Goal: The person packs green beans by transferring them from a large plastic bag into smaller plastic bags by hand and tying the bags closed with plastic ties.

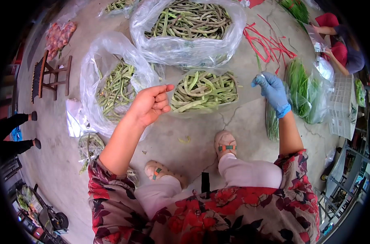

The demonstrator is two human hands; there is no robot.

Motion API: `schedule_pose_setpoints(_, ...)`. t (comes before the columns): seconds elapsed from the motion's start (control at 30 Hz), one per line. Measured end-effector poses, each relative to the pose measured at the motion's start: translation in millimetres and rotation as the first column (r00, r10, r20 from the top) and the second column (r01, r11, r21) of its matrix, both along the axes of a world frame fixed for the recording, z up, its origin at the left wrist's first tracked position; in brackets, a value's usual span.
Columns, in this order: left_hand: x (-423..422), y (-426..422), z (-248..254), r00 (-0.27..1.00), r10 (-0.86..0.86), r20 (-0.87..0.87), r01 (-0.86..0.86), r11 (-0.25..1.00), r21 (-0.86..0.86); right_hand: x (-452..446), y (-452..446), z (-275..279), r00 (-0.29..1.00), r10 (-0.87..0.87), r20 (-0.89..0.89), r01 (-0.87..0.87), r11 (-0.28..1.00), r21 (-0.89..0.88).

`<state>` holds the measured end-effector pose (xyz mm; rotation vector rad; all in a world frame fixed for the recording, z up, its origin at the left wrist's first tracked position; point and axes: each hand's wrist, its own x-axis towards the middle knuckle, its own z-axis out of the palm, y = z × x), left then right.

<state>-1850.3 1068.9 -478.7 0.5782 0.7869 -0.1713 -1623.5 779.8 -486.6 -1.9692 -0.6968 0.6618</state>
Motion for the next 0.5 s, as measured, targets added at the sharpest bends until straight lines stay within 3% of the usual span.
schedule_pose_setpoints(0.03, 0.8, 0.7, 11.9, 0.999, -0.005, 0.040, 0.004, 1.000, 0.006, 1.0, 1.5, 10.5, 0.987, -0.128, -0.098, 0.129, 0.992, 0.003)
schedule_pose_setpoints(0.13, 7.4, 8.2, 34.1, 0.987, 0.074, 0.141, -0.081, 0.996, 0.044, 7.9, 6.3, 5.9, 0.982, -0.130, -0.138, 0.168, 0.936, 0.310)
schedule_pose_setpoints(0.17, 10.3, 13.0, 26.1, 0.984, 0.059, 0.169, -0.079, 0.990, 0.119, 5.6, 14.2, 3.8, 0.994, -0.094, -0.060, 0.109, 0.934, 0.339)
schedule_pose_setpoints(0.27, 25.0, 22.0, -31.4, 0.982, 0.189, 0.020, -0.188, 0.951, 0.246, 0.3, 30.1, -44.9, 0.793, -0.070, -0.605, 0.327, 0.887, 0.326)
schedule_pose_setpoints(0.3, 21.1, 26.9, -62.1, 0.979, 0.204, 0.008, -0.199, 0.943, 0.268, 0.7, 31.7, -58.9, 0.695, 0.029, -0.719, 0.279, 0.910, 0.306)
schedule_pose_setpoints(0.4, 20.2, 13.9, -57.2, 0.991, 0.134, 0.012, -0.133, 0.963, 0.236, -5.9, 39.4, -49.7, 0.797, 0.007, -0.604, 0.013, 1.000, 0.028)
schedule_pose_setpoints(0.43, 19.2, 12.8, -53.5, 0.998, 0.055, 0.031, -0.062, 0.957, 0.283, -11.5, 43.1, -38.3, 0.910, -0.035, -0.414, -0.017, 0.992, -0.122)
schedule_pose_setpoints(0.47, 16.5, 11.5, -52.2, 0.999, 0.034, 0.009, -0.035, 0.954, 0.297, -17.5, 46.7, -34.9, 0.999, -0.043, 0.023, 0.046, 0.987, -0.152)
schedule_pose_setpoints(0.5, 17.0, 13.6, -49.3, 1.000, 0.016, 0.000, -0.015, 0.947, 0.321, -20.3, 51.8, -31.3, 0.884, -0.036, 0.466, 0.113, 0.984, -0.138)
